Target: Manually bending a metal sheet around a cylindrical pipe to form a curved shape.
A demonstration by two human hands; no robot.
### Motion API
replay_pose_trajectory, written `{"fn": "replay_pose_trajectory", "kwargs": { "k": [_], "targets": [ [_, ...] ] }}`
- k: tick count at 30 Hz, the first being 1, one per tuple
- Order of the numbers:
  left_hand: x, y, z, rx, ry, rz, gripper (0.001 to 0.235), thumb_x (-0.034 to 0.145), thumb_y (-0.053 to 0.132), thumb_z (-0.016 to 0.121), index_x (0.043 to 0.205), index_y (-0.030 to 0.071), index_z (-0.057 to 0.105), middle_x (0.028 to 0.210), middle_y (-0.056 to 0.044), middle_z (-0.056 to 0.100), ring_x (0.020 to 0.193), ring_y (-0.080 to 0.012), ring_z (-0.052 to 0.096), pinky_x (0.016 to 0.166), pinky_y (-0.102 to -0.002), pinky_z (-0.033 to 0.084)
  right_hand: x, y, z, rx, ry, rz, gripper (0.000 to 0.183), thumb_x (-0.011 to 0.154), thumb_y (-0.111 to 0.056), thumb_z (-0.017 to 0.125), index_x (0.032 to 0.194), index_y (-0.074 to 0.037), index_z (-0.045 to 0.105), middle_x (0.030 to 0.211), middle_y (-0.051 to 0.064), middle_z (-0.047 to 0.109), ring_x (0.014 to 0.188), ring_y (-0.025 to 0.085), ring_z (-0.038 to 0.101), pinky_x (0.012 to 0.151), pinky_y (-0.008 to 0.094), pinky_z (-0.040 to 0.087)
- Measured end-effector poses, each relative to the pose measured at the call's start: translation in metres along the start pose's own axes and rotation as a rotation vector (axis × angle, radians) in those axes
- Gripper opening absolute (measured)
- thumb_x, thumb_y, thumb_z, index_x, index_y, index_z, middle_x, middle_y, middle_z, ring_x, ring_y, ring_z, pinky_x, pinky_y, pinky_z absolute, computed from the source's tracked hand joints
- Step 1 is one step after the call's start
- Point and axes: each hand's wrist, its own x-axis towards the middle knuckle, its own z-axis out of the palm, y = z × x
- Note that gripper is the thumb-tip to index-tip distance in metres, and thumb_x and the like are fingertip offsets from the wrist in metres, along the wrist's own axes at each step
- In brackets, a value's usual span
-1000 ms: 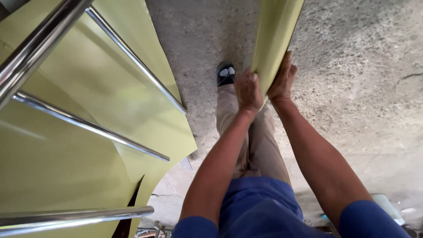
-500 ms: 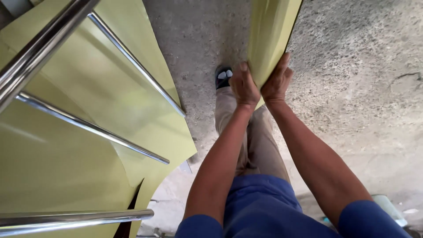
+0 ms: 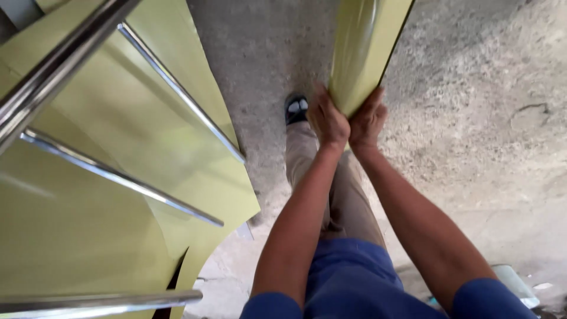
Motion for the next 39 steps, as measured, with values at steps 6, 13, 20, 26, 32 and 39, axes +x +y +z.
{"fn": "replay_pose_trajectory", "kwargs": {
  "k": [6,13,20,26,32,39],
  "targets": [
    [0.010,-0.060,0.005,0.152,0.000,0.296,0.065,0.112,0.047,0.027,0.105,-0.003,0.066,0.097,-0.026,0.071,0.089,-0.0451,0.066,0.080,-0.051,0.049,0.008,0.016,-0.004,-0.376,0.117,-0.394,0.079,0.115,-0.059,0.027,0.105,0.011,0.062,0.080,0.012,0.070,0.068,0.023,0.061,0.059,0.036,0.046],
    [0.005,-0.023,-0.003,0.128,-0.024,0.242,0.060,0.115,0.049,0.031,0.102,0.004,0.069,0.099,-0.022,0.074,0.091,-0.0433,0.069,0.079,-0.045,0.052,-0.006,-0.077,-0.018,-0.046,-0.188,-0.103,0.071,0.113,-0.057,0.034,0.071,-0.003,0.053,0.061,0.002,0.050,0.057,0.012,0.043,0.054,0.031,0.034],
    [0.005,0.037,0.007,-0.063,-0.078,0.041,0.073,0.108,0.060,0.027,0.103,0.003,0.071,0.092,-0.018,0.075,0.082,-0.0352,0.071,0.075,-0.044,0.053,0.017,-0.086,-0.013,-0.061,-0.158,-0.375,0.065,0.118,-0.058,0.039,0.110,0.004,0.057,0.092,0.009,0.054,0.084,0.017,0.051,0.073,0.036,0.046],
    [0.013,0.023,0.010,0.135,-0.027,0.154,0.069,0.109,0.057,0.022,0.096,0.003,0.063,0.094,-0.020,0.071,0.087,-0.0411,0.067,0.076,-0.048,0.049,0.045,-0.031,0.001,0.069,-0.190,-0.245,0.071,0.111,-0.064,0.039,0.116,0.004,0.059,0.094,0.010,0.064,0.083,0.019,0.057,0.073,0.037,0.048],
    [0.012,0.015,0.005,0.203,0.003,0.235,0.067,0.110,0.053,0.023,0.094,0.001,0.062,0.094,-0.025,0.068,0.087,-0.0448,0.065,0.076,-0.052,0.048,0.057,0.074,-0.020,-0.079,-0.120,-0.282,0.072,0.121,-0.066,0.030,0.107,0.001,0.051,0.095,0.008,0.049,0.094,0.020,0.047,0.089,0.038,0.046],
    [0.022,-0.008,0.001,0.013,-0.205,0.023,0.073,0.112,0.052,0.022,0.092,0.000,0.070,0.084,-0.022,0.075,0.077,-0.0376,0.072,0.072,-0.046,0.054,0.029,0.031,-0.020,-0.220,-0.199,-0.249,0.014,0.099,-0.010,0.049,0.107,0.001,0.049,0.092,0.020,0.050,0.085,0.038,0.045,0.076,0.051,0.041]
  ]
}}
